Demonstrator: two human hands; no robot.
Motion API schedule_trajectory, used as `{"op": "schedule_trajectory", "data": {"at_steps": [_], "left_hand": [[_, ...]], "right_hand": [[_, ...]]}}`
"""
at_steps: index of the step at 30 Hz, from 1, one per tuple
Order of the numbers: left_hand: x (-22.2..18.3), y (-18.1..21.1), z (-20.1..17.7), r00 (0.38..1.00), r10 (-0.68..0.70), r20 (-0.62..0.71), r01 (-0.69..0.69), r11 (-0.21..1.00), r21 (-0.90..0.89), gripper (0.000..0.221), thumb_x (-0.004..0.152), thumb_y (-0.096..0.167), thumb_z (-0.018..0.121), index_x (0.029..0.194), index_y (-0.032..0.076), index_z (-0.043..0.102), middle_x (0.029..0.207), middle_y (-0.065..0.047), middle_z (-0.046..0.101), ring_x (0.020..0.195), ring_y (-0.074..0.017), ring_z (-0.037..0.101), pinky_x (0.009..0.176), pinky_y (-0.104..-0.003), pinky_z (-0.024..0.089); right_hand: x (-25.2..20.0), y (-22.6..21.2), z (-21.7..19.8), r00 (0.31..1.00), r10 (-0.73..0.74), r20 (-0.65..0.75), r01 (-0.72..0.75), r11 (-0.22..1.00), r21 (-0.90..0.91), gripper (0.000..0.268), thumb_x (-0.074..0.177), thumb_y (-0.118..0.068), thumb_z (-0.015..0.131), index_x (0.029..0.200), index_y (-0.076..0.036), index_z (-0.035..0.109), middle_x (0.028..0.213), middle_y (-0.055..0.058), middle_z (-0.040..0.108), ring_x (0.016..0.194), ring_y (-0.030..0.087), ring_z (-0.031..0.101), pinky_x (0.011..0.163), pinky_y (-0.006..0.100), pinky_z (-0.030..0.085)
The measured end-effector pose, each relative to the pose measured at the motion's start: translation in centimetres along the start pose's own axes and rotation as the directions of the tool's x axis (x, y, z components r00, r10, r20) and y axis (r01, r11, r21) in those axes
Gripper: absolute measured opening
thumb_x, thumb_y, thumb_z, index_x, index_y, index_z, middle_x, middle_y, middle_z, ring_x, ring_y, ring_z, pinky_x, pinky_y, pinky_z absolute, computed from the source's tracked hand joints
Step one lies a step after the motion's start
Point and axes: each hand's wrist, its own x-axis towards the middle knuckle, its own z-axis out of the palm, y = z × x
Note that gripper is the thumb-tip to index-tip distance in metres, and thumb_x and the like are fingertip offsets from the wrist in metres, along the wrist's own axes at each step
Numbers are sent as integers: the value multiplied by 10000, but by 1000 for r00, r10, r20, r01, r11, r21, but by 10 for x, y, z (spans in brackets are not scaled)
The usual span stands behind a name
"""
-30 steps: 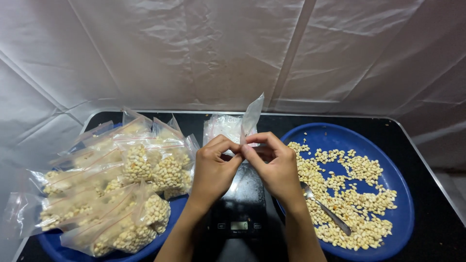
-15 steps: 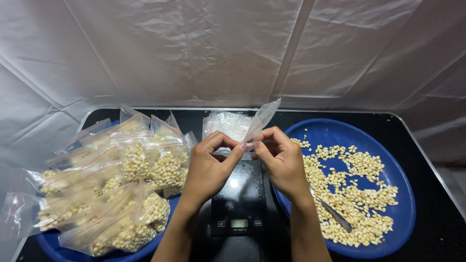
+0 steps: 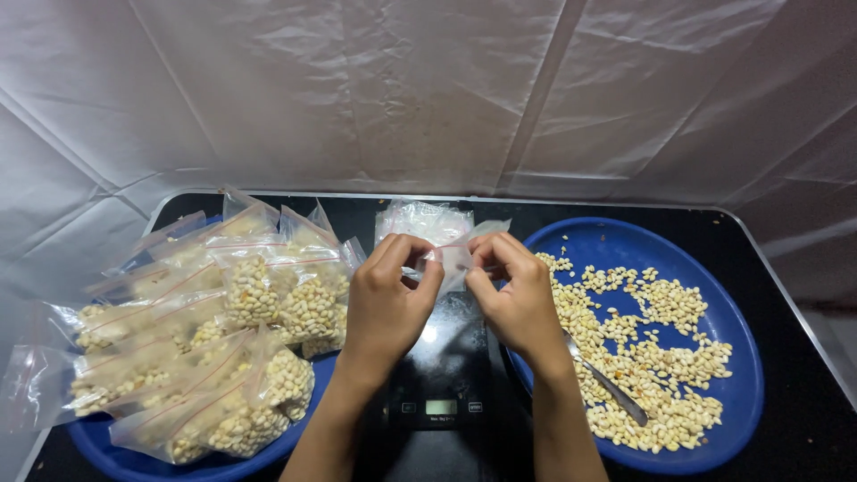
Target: The person is scooping seeds from a tray into small plastic bags, weighing each bag on a digital scale to ensure accuracy, and then placing the filled bags into a larger container.
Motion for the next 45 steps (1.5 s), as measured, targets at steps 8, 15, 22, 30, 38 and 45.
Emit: {"op": "schedule_trajectory", "data": {"at_steps": [8,15,22,30,38,45], "left_hand": [[-3,-2,7,1000,28,-11,-28,999,23,96,885,107,688,799,86,652,661,-78,663,625,-219,706,411,-272,578],[-5,-2,11,998,44,35,-45,998,34,49,856,68,682,832,83,643,682,-81,657,659,-234,705,440,-287,575],[-4,-2,15,996,63,66,-65,997,29,40,849,58,673,839,82,643,678,-81,655,660,-248,709,439,-309,578],[12,-17,-11,988,-155,-23,153,986,-72,443,966,393,631,1203,19,613,1177,-199,574,1063,-392,600,848,-458,539],[16,-46,-10,920,-309,241,391,751,-532,216,989,178,639,1119,6,645,795,-108,690,697,-171,699,602,-262,582],[15,-22,-21,952,-274,137,306,862,-404,189,971,194,678,1050,22,689,807,-108,712,716,-164,700,607,-264,570]], "right_hand": [[-1,-4,9,996,79,-44,-77,996,38,51,857,-106,691,858,-55,689,869,142,759,791,286,771,679,380,629],[-1,-3,16,989,113,-98,-107,992,59,184,865,-142,770,1009,-69,682,869,129,756,822,254,772,705,367,626],[3,6,18,987,126,-97,-120,991,67,105,916,-95,696,1012,-53,688,840,144,764,796,248,756,702,370,628],[6,15,-5,993,96,66,-116,852,510,135,911,-66,717,1036,-18,699,853,153,766,758,186,716,659,357,630],[10,34,-9,982,188,28,-176,841,511,222,842,-71,829,994,-14,679,810,83,680,732,124,641,650,296,595],[13,44,-9,952,294,-86,-231,874,427,307,802,-56,894,877,-40,598,733,21,600,658,56,551,602,194,513]]}}
